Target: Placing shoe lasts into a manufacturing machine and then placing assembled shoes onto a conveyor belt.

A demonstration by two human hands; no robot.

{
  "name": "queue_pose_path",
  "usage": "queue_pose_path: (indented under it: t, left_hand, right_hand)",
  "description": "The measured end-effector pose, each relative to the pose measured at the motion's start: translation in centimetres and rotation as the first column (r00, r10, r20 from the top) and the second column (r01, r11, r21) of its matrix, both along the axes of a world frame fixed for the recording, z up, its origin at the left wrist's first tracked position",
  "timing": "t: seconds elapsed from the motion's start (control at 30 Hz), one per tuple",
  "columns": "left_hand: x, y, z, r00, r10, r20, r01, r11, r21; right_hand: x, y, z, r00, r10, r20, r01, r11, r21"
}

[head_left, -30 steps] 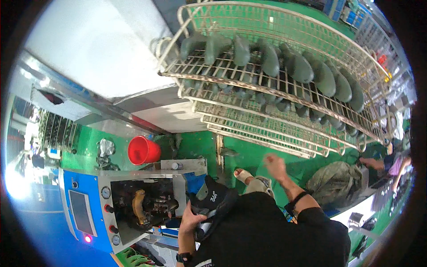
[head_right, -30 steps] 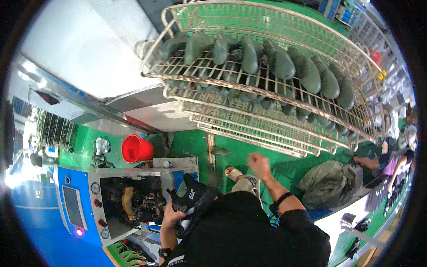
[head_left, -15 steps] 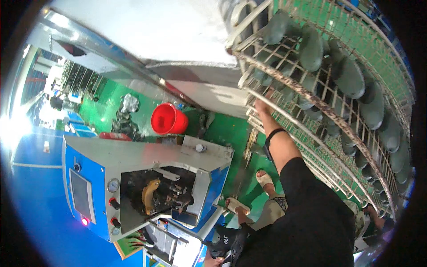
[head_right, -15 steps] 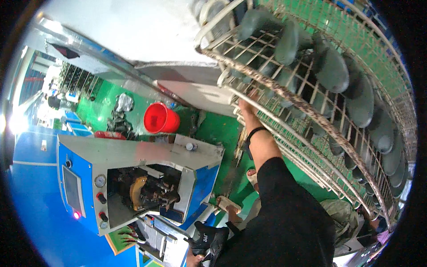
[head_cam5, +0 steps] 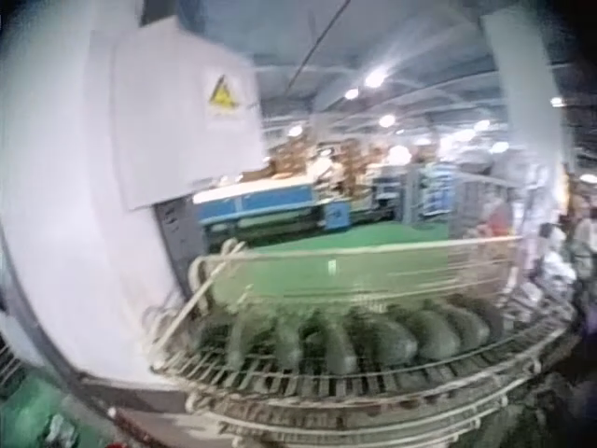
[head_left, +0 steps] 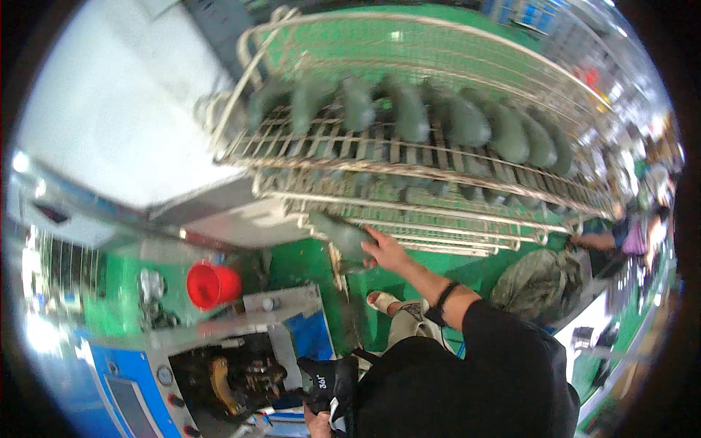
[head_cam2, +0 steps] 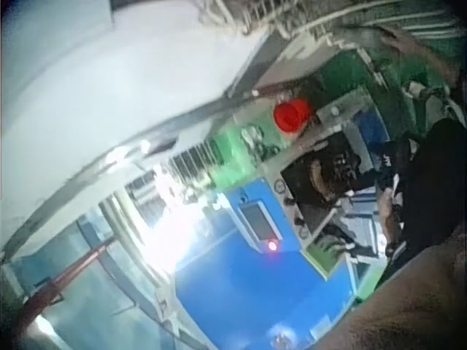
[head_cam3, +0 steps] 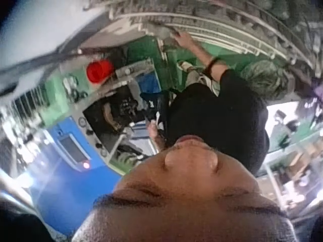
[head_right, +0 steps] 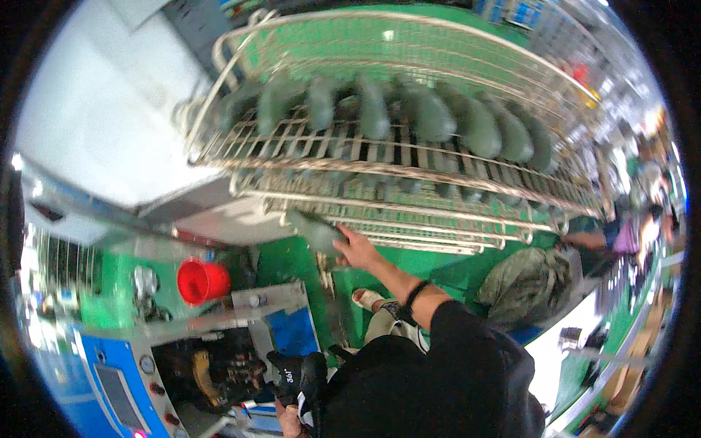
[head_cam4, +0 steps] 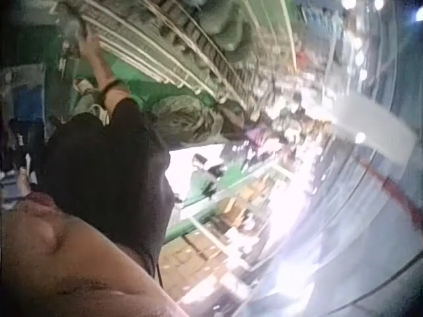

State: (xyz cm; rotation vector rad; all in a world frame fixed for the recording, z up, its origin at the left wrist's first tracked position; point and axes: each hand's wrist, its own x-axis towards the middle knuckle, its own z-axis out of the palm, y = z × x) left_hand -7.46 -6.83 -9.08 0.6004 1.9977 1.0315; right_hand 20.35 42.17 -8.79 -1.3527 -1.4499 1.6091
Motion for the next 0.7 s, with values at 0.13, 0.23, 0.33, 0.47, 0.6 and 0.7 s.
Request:
queue_pose_path:
  t: [0.13,0.23,0.33,0.47,0.6,0.7]
  left_hand:
    - [-0.3,8.5,3.1,0.928,-0.185,0.323,0.108,0.964,0.242]
    - [-4.6,9.6,-0.1,0.883,-0.31,0.351,0.238,0.943,0.234]
    - [-3.0,13.3,2.2,0.826,-0.474,0.305,0.439,0.88,0.18]
    - [4.9,17.6,12.0,0.729,-0.575,0.371,0.519,0.818,0.248]
    - [6.3,19.6,13.1,0.649,-0.629,0.427,0.581,0.773,0.256]
    - [6.5,20.9,12.7,0.653,-0.623,0.43,0.578,0.777,0.248]
  right_hand:
    - [12.3,-10.7,6.3,0.906,-0.333,-0.261,0.268,0.929,-0.254]
    - [18.6,-18.2,10.1,0.793,-0.525,-0.309,0.439,0.844,-0.308]
    - [23.8,-24.5,11.1,0.507,-0.772,-0.383,0.722,0.623,-0.3]
    - [28.9,-29.6,10.4,-0.02,-0.787,-0.617,0.874,0.286,-0.392]
    - [34.8,-31.5,8.6,-0.369,-0.537,-0.759,0.723,0.347,-0.597]
    - [38.4,-29.5,7.3,-0.495,-0.327,-0.805,0.648,0.479,-0.592]
